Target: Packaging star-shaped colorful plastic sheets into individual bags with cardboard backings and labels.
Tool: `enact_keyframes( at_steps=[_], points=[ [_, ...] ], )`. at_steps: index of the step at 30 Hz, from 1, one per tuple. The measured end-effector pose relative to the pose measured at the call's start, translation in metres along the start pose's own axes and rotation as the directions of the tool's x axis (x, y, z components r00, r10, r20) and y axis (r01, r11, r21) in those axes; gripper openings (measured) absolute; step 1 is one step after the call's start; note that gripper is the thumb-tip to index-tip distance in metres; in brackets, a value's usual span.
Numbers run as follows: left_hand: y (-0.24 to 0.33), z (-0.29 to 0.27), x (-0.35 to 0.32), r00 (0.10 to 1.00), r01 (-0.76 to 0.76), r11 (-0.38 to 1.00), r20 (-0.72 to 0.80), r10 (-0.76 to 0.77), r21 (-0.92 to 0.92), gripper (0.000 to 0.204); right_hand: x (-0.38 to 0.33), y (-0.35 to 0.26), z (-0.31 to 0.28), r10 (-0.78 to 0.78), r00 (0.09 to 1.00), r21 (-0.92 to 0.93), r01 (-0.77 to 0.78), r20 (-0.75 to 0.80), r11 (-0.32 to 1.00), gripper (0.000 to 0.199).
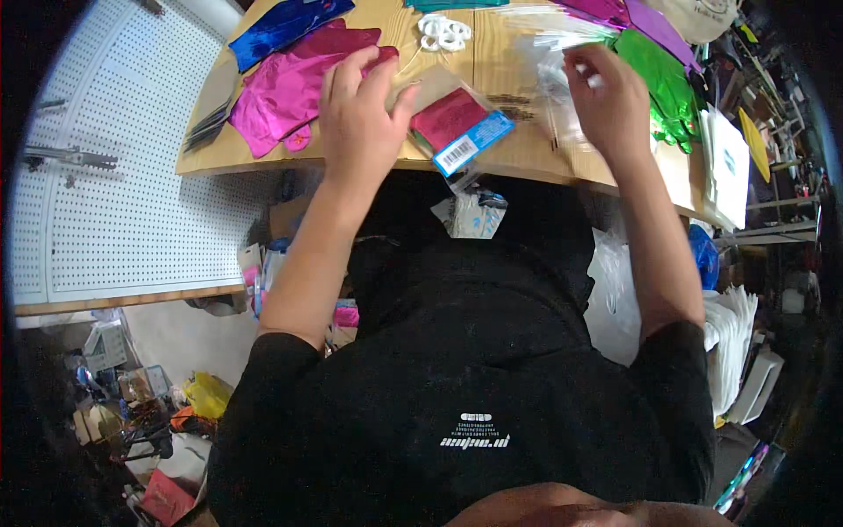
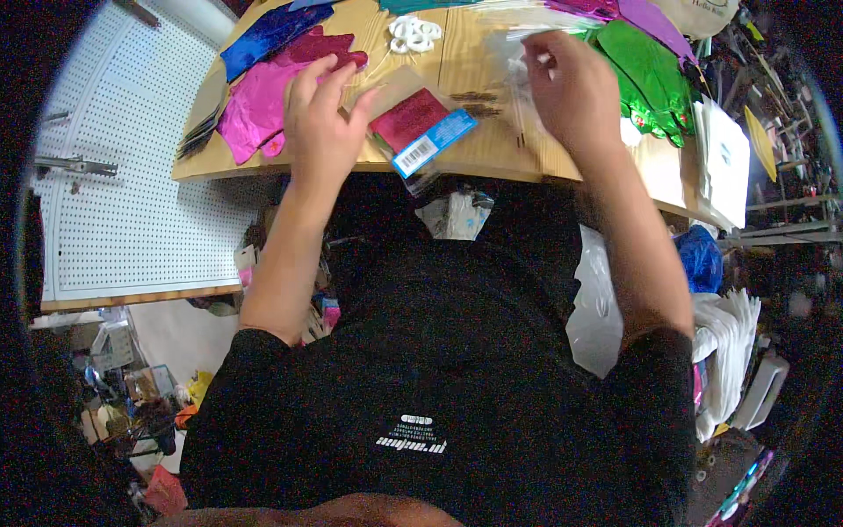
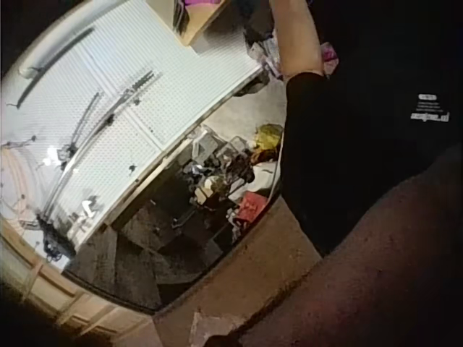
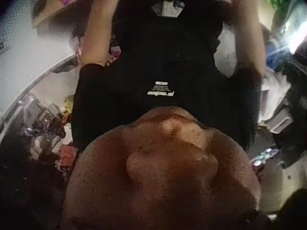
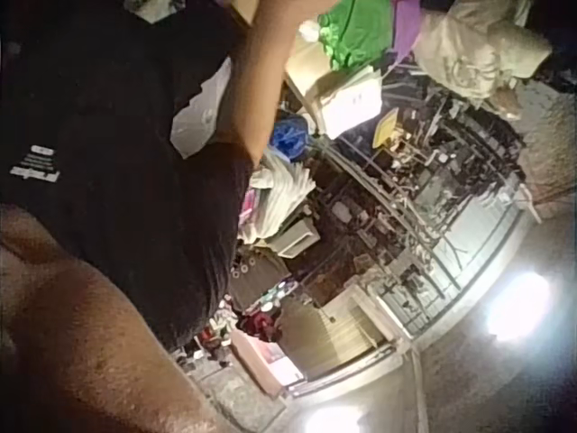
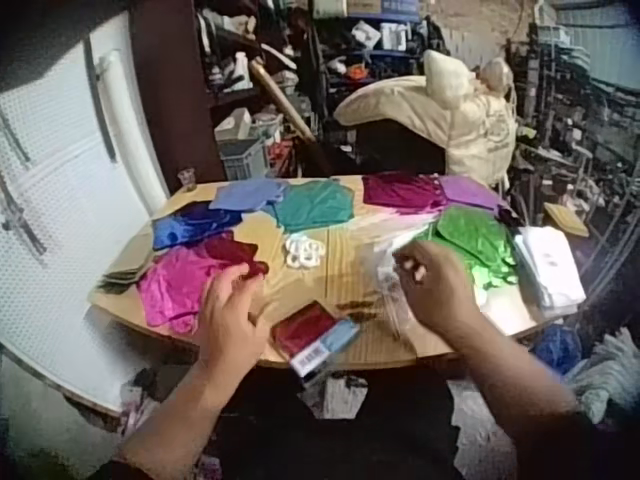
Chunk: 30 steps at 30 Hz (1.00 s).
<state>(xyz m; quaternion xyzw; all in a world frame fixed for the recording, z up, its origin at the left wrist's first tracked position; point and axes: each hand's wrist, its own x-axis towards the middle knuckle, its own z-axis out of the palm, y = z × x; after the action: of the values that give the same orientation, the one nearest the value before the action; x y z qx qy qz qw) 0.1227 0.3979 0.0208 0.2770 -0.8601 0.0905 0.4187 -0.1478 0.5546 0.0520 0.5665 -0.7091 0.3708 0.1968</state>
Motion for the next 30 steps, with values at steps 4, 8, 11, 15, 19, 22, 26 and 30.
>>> enact_keyframes(
  at_steps=[4,8,11,15,19,22,26,30],
  points=[
    [0.033,-0.001,-0.007,0.986,-0.102,0.895,0.072,0.148,-0.434,0.046,0.056,0.045,0.032,-0.159,0.974,-0.185,0.188,0.16,0.965,0.02],
    [0.05,0.009,-0.009,0.92,0.015,0.883,0.353,0.171,-0.468,0.056,0.08,0.116,0.064,-0.643,0.766,0.318,0.616,-0.024,0.721,0.02],
    [0.043,0.008,-0.011,0.881,0.086,0.895,0.453,0.136,-0.438,0.056,0.099,0.084,0.071,-0.083,0.763,-0.355,0.391,0.641,0.849,0.021],
    [0.042,0.015,-0.018,0.903,0.096,0.874,0.411,0.125,-0.476,0.051,0.098,0.076,0.058,-0.268,0.732,-0.214,0.491,0.626,0.844,0.021],
    [0.041,0.017,-0.021,0.933,0.046,0.871,0.334,0.137,-0.489,0.039,0.089,0.057,0.037,-0.298,0.841,-0.212,0.425,0.451,0.88,0.02],
    [0.042,0.016,-0.022,0.95,0.047,0.86,0.288,0.119,-0.508,0.029,0.071,0.017,0.003,-0.153,0.939,-0.03,0.171,0.307,0.985,0.024],
    [0.039,0.022,-0.027,0.97,-0.005,0.866,0.209,0.126,-0.5,0.023,-0.016,-0.011,-0.019,0.069,0.994,0.529,-0.101,0.08,0.842,0.007],
    [0.038,0.025,-0.03,0.98,-0.035,0.856,0.15,0.131,-0.516,0.016,-0.105,-0.036,-0.019,-0.021,0.999,0.718,0.032,-0.025,0.695,0.01]
  ],
)
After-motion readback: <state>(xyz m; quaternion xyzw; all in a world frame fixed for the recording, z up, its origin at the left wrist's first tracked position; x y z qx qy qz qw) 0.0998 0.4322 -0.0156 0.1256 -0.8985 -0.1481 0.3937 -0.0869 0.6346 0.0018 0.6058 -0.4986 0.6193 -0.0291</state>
